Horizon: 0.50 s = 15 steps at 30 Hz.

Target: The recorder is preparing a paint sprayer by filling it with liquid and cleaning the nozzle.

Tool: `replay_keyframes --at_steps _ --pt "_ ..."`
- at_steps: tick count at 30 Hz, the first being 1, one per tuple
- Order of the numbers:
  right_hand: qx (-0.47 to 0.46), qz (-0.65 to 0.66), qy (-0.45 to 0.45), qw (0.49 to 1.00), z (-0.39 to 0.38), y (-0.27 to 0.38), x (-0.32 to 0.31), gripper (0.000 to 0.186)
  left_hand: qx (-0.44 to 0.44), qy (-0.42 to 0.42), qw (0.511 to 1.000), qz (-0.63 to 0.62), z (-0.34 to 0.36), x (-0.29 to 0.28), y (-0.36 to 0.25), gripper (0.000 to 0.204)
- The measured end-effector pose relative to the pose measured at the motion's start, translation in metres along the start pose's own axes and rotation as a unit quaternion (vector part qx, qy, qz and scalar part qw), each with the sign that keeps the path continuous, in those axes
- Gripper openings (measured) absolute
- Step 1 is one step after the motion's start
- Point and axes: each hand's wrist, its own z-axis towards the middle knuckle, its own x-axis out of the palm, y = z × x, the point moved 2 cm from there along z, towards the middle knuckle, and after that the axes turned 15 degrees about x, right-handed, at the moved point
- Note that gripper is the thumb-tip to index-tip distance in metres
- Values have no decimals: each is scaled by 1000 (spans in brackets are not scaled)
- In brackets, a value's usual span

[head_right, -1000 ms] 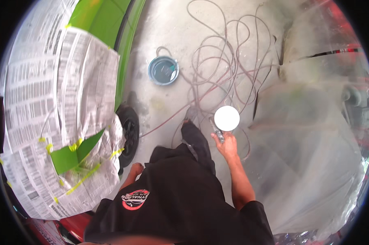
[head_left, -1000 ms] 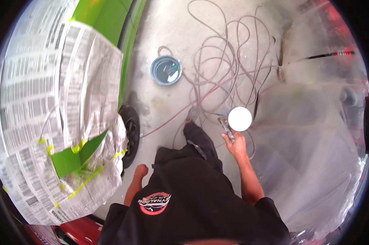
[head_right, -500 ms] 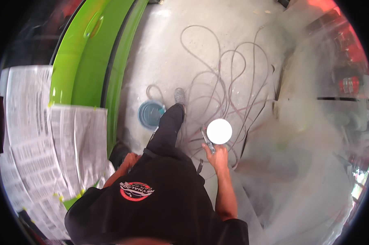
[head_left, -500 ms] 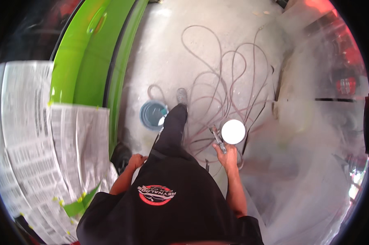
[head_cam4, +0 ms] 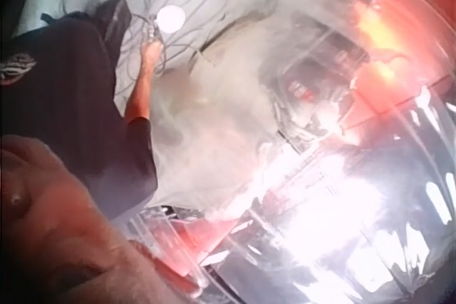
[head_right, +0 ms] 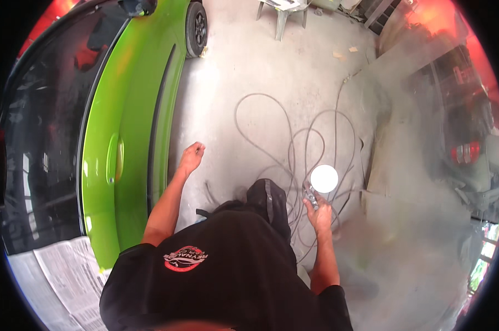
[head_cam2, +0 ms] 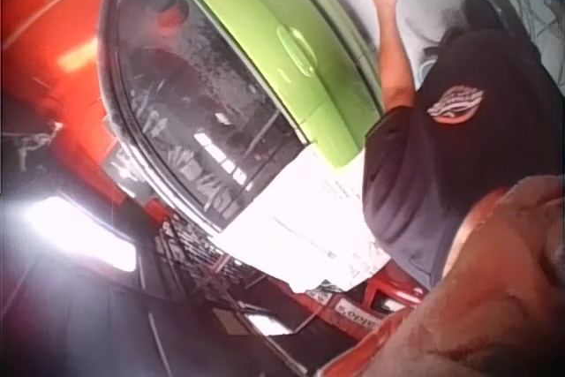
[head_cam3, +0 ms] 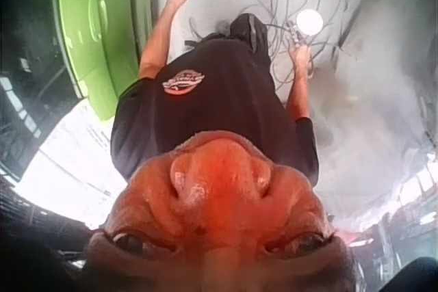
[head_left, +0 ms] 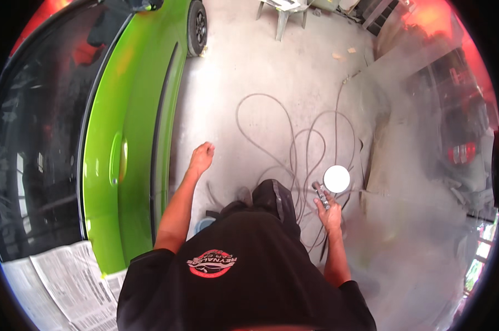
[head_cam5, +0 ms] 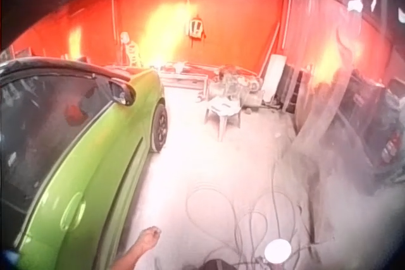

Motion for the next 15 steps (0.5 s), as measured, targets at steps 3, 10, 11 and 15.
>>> replay_keyframes --at_steps 3,10,11,15 --pt "-25 26 26 999 104 71 14 51 34 -9 999 -37 115 -9 -9 17" --pt "-96 107 78 987 359 208 90 35 -61 160 979 110 213 0 135 24" --pt "-103 167 97 976 400 231 104 34 -138 129 976 106 204 -3 160 28" --pt "-29 155 158 975 506 294 108 33 -363 268 875 175 138 3 200 26"
